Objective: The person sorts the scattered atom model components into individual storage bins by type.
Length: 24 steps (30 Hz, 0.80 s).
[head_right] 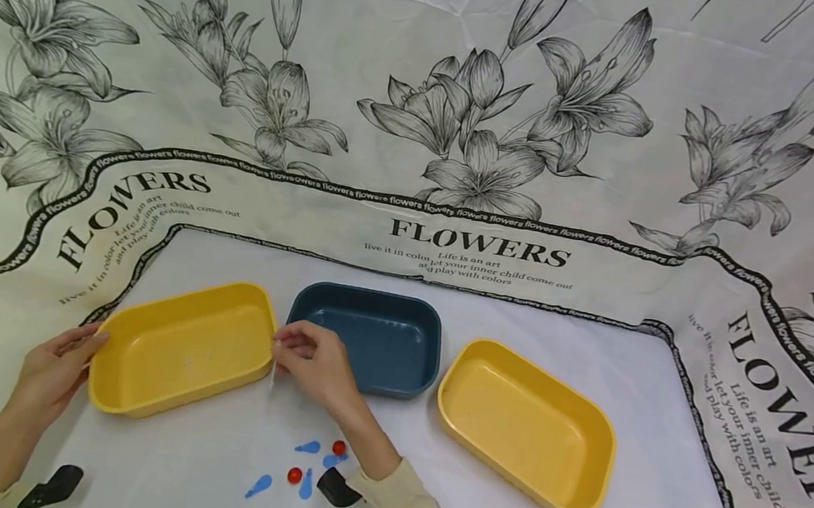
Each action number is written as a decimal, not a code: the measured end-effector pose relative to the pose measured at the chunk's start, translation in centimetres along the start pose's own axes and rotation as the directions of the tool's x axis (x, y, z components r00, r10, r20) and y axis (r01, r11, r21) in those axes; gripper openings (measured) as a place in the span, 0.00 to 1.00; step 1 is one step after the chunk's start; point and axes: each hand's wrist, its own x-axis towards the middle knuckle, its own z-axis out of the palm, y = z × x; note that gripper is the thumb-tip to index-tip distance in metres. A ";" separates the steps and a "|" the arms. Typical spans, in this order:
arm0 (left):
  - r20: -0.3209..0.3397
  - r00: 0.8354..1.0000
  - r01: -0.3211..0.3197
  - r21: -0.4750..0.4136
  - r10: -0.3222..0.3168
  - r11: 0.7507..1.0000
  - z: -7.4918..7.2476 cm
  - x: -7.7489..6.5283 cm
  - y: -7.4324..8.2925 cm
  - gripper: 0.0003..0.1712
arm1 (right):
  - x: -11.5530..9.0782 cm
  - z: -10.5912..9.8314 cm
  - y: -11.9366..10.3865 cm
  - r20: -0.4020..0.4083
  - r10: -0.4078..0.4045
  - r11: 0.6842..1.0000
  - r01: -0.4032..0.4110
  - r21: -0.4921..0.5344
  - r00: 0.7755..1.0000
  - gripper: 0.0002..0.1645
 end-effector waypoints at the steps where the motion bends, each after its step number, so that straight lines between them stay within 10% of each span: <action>1: 0.001 1.000 -0.001 -0.001 0.001 1.000 0.0 0.0 0.0 0.37 | 0.2 0.1 0.0 -0.003 0.002 1.000 -0.002 0.004 1.000 0.12; 24: -0.040 0.997 -0.060 -0.003 0.060 0.998 0.1 0.7 -0.6 0.33 | 3.7 2.6 -0.8 -0.029 0.002 0.998 0.000 0.058 1.000 0.10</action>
